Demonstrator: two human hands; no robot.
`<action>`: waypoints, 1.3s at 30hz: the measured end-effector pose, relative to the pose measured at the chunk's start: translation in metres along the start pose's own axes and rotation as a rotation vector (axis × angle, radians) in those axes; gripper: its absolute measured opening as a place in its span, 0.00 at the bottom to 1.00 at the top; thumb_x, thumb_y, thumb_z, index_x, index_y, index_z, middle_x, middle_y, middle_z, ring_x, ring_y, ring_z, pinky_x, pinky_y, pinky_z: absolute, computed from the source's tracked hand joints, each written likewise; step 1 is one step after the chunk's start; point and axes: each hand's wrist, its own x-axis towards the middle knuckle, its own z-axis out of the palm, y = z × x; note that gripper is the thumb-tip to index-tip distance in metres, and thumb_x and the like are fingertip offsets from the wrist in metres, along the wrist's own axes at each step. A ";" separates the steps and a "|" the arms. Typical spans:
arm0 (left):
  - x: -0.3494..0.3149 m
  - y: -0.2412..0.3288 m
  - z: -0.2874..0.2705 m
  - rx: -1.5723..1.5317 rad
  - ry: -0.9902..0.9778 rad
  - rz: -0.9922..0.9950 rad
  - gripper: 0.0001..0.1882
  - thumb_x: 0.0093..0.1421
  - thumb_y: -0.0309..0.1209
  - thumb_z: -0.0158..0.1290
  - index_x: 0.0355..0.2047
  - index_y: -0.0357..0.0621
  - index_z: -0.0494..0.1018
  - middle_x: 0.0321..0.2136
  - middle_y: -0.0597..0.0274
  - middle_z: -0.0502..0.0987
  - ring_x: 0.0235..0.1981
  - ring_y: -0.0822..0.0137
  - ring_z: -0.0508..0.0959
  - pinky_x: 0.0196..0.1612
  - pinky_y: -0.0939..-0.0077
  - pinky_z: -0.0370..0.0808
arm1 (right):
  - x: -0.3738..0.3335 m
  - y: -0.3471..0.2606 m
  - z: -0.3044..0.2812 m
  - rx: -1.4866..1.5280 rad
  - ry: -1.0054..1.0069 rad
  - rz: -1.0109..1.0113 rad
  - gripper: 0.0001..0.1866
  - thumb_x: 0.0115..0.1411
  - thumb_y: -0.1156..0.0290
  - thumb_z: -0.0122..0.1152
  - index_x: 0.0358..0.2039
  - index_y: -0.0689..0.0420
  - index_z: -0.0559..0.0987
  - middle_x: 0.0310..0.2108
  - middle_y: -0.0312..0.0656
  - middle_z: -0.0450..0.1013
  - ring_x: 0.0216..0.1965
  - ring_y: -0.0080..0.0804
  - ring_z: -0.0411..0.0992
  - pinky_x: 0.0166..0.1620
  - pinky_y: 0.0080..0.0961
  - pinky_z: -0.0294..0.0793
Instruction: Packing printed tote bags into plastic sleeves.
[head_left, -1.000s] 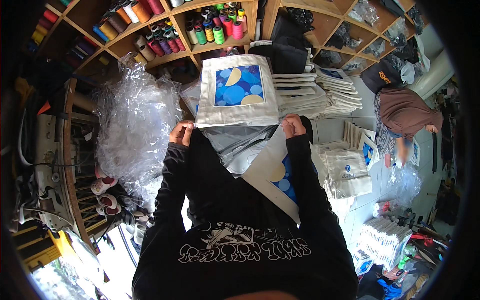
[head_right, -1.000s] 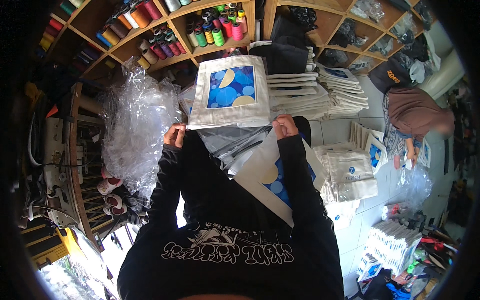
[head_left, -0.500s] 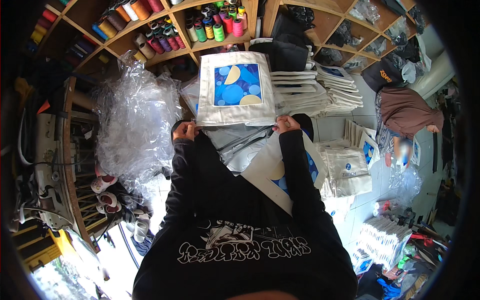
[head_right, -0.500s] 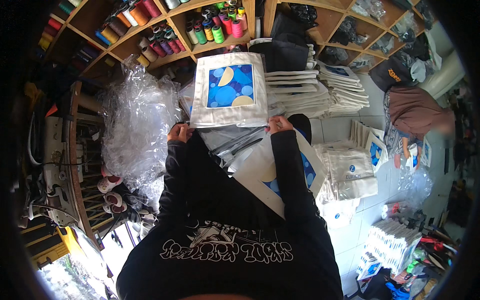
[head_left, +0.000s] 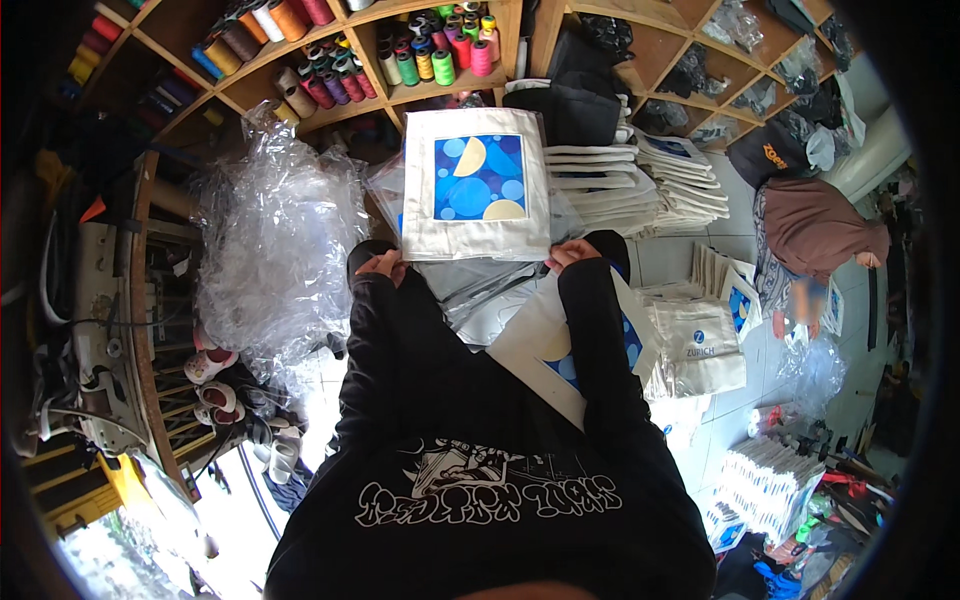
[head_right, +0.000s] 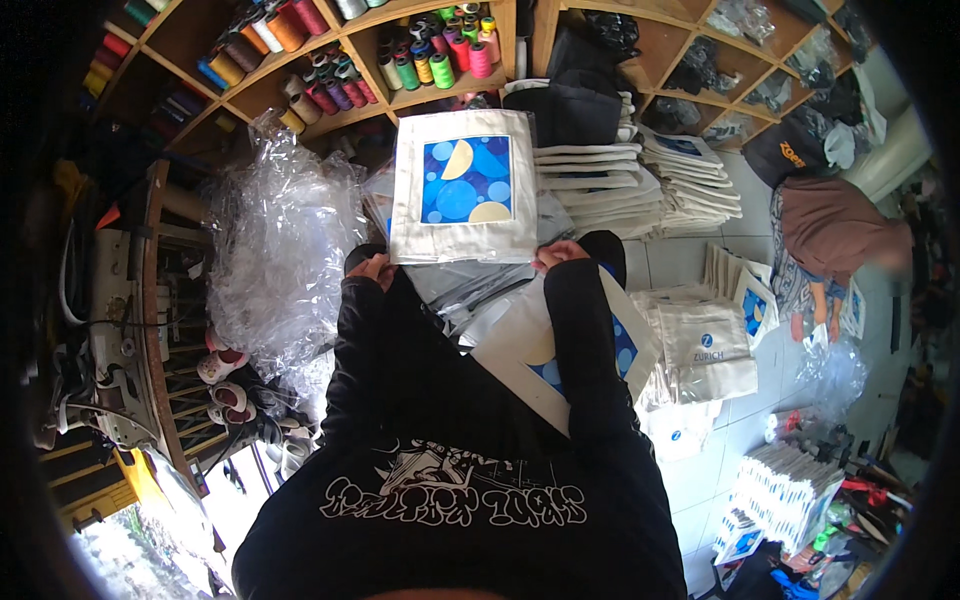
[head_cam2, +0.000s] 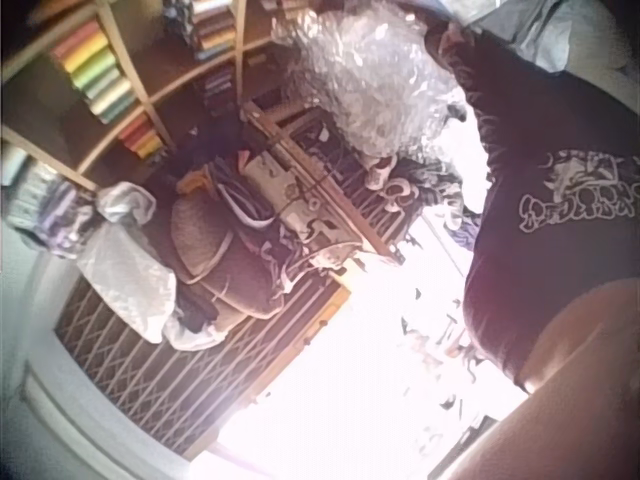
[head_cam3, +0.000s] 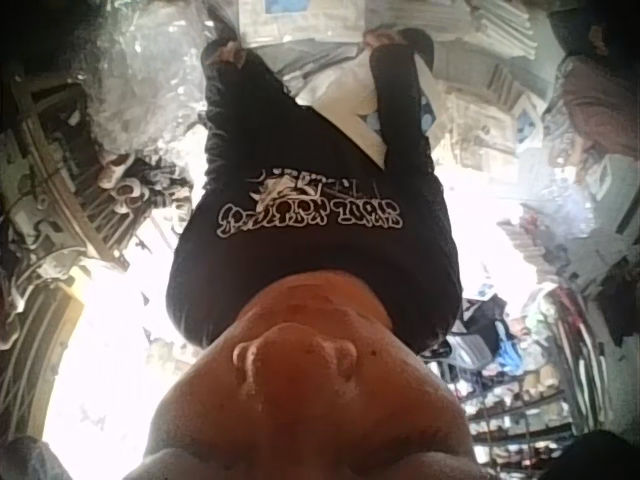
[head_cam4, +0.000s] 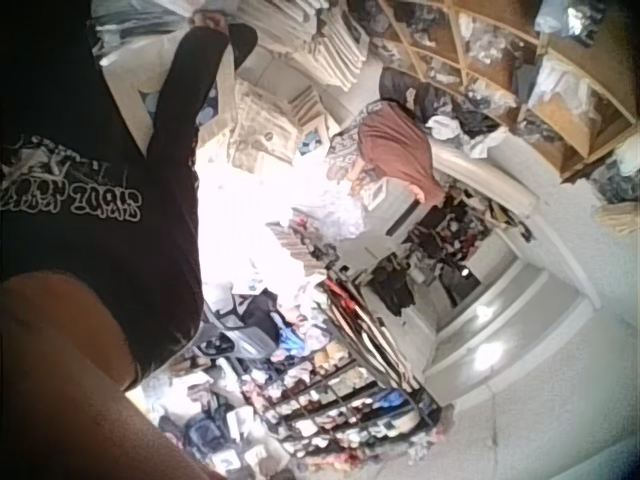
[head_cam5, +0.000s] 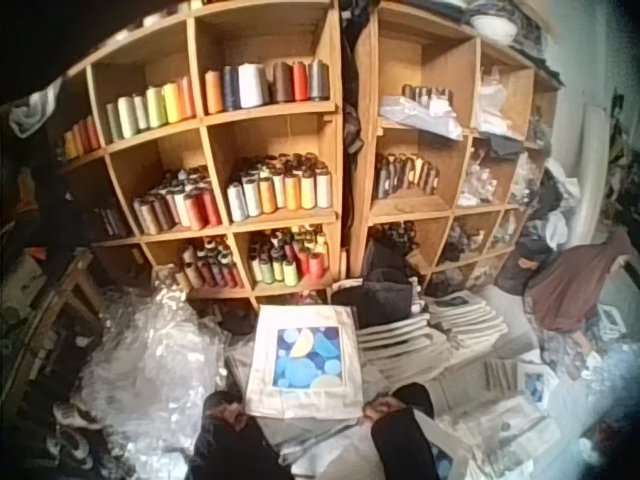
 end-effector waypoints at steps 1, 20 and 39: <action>0.002 -0.004 -0.002 0.103 -0.081 0.185 0.09 0.52 0.31 0.55 0.28 0.37 0.72 0.25 0.59 0.75 0.25 0.72 0.75 0.27 0.85 0.73 | -0.001 0.000 -0.001 -0.001 -0.010 -0.002 0.07 0.49 0.78 0.58 0.26 0.61 0.68 0.28 0.45 0.70 0.29 0.33 0.72 0.35 0.25 0.77; -0.004 0.002 0.007 -0.086 -0.088 0.035 0.12 0.55 0.35 0.53 0.34 0.39 0.72 0.27 0.64 0.74 0.28 0.73 0.74 0.32 0.82 0.73 | 0.011 0.012 -0.010 0.194 -0.115 0.019 0.07 0.53 0.77 0.57 0.33 0.59 0.70 0.30 0.41 0.70 0.31 0.30 0.70 0.36 0.30 0.75; 0.003 0.002 0.013 0.066 0.034 0.112 0.17 0.52 0.40 0.56 0.32 0.37 0.73 0.24 0.65 0.74 0.22 0.73 0.72 0.28 0.81 0.72 | 0.008 0.003 -0.005 0.056 -0.141 0.059 0.14 0.55 0.62 0.55 0.34 0.61 0.72 0.27 0.39 0.69 0.27 0.26 0.68 0.30 0.23 0.72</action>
